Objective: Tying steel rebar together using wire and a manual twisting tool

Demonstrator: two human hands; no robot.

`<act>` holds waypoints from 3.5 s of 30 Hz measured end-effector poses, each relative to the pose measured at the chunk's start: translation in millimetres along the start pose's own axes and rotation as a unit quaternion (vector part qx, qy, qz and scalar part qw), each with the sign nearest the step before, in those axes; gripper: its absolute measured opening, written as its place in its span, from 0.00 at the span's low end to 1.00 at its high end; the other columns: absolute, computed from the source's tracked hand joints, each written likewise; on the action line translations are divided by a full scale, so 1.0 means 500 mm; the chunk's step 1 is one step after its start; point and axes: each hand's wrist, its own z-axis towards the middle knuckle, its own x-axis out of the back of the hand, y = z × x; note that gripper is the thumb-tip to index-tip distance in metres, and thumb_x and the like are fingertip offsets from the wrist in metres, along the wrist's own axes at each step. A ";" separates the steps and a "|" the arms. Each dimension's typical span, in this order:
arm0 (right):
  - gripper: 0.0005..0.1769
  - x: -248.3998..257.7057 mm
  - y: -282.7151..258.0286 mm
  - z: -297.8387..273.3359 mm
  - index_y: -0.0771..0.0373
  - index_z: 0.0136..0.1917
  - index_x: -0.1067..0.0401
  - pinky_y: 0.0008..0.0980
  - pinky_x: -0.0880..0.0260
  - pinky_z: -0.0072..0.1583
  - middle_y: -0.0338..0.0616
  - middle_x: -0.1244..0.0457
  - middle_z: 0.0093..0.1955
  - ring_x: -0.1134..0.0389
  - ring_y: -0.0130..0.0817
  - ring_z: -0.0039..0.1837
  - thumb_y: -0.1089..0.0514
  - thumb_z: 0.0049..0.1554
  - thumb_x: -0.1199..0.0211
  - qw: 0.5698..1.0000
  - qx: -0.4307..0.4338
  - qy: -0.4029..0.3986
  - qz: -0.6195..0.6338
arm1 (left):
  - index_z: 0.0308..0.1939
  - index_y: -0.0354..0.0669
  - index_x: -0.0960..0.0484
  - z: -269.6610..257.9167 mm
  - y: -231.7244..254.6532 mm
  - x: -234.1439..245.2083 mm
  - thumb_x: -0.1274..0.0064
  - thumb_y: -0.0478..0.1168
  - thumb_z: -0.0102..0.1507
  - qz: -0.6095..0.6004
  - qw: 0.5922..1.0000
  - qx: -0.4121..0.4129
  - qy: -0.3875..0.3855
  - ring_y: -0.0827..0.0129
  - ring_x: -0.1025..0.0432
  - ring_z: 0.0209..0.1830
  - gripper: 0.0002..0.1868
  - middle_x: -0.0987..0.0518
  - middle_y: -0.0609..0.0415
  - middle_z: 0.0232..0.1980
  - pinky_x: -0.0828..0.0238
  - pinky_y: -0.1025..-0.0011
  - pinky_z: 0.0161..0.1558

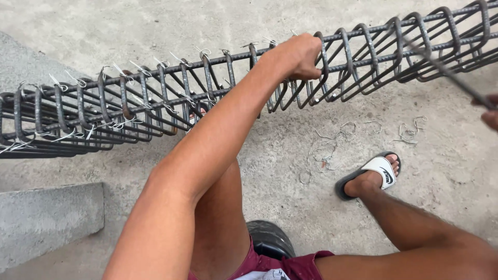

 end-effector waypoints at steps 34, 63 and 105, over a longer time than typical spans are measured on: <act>0.17 -0.187 -0.664 -0.206 0.68 0.61 0.22 0.36 0.47 0.32 0.58 0.30 0.33 0.38 0.41 0.30 0.64 0.60 0.41 0.984 -0.155 -0.064 -0.055 | 0.21 0.48 0.34 0.011 0.003 0.014 0.45 0.36 0.55 -0.020 0.997 0.057 -0.038 0.79 0.42 0.14 0.13 0.36 0.64 0.19 0.37 0.83 0.17; 0.30 -0.356 -0.659 -0.268 0.71 0.52 0.36 0.27 0.37 0.20 0.40 0.36 0.29 0.36 0.28 0.20 0.38 0.64 0.49 0.867 0.023 -0.119 -0.483 | 0.27 0.44 0.23 0.033 -0.011 -0.019 0.41 0.48 0.60 0.144 0.987 0.021 0.068 0.68 0.27 0.21 0.14 0.22 0.56 0.26 0.20 0.68 0.26; 0.15 -0.397 -0.369 -0.196 0.61 0.39 0.34 0.47 0.31 0.57 0.36 0.46 0.20 0.44 0.31 0.22 0.57 0.61 0.59 0.713 -0.040 -0.283 0.640 | 0.41 0.48 0.09 -0.017 0.002 -0.043 0.59 0.30 0.56 -0.155 0.948 0.231 0.156 0.74 0.35 0.23 0.22 0.27 0.66 0.16 0.43 0.50 0.64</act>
